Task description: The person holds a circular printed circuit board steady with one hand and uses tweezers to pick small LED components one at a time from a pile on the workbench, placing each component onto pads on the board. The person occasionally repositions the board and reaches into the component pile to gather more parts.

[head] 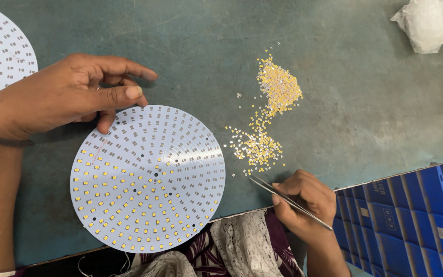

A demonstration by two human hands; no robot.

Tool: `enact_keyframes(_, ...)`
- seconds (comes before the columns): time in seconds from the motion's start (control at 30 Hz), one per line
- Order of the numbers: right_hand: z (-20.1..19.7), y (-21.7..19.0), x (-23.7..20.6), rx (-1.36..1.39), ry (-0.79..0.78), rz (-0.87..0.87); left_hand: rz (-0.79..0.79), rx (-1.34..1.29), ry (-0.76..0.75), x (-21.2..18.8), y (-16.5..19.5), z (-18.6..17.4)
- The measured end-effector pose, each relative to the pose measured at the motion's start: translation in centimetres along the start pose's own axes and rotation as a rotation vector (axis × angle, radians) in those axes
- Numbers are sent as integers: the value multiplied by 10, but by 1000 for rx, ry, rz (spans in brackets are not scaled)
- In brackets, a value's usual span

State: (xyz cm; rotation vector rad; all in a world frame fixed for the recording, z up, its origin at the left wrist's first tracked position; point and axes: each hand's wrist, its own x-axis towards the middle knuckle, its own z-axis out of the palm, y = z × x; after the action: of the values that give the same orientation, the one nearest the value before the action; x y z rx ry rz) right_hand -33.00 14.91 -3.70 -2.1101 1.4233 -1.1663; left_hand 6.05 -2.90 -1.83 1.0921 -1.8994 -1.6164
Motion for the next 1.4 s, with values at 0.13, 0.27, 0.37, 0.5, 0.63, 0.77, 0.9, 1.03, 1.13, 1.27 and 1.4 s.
enact_keyframes(0.13, 0, 0, 1, -27, -11, -20, -47, 28, 35, 0, 3, 3)
enact_keyframes(0.27, 2, -6, 2, 17, -36, -21, -40, 19, 26, 3, 5, 2)
enact_keyframes(0.37, 10, -9, 8, 125, -157, -97, -28, -7, 21, 1, 6, 2)
enact_keyframes(0.5, 15, -10, 19, 155, -255, -167, -2, -42, 13, 0, 9, 3)
enact_keyframes(0.63, 15, -10, 23, 158, -288, -177, -8, -35, 20, 0, 10, 4)
enact_keyframes(0.77, 15, -10, 23, 161, -282, -190, -47, -14, 37, 0, 7, 3)
enact_keyframes(0.9, 12, -8, 20, 163, -295, -170, -17, -15, 12, 1, 6, 2)
enact_keyframes(1.03, 3, -3, 17, 161, -163, -42, -57, 3, 21, 2, 6, 2)
enact_keyframes(1.13, -7, 3, 16, 118, -90, 55, -89, 37, 48, 0, 4, 3)
enact_keyframes(1.27, -8, 8, 15, 83, -89, 34, -33, 30, 23, -1, 2, 1)
enact_keyframes(1.4, -9, 7, 15, 60, -102, 36, -31, 20, 25, -1, 2, 1)
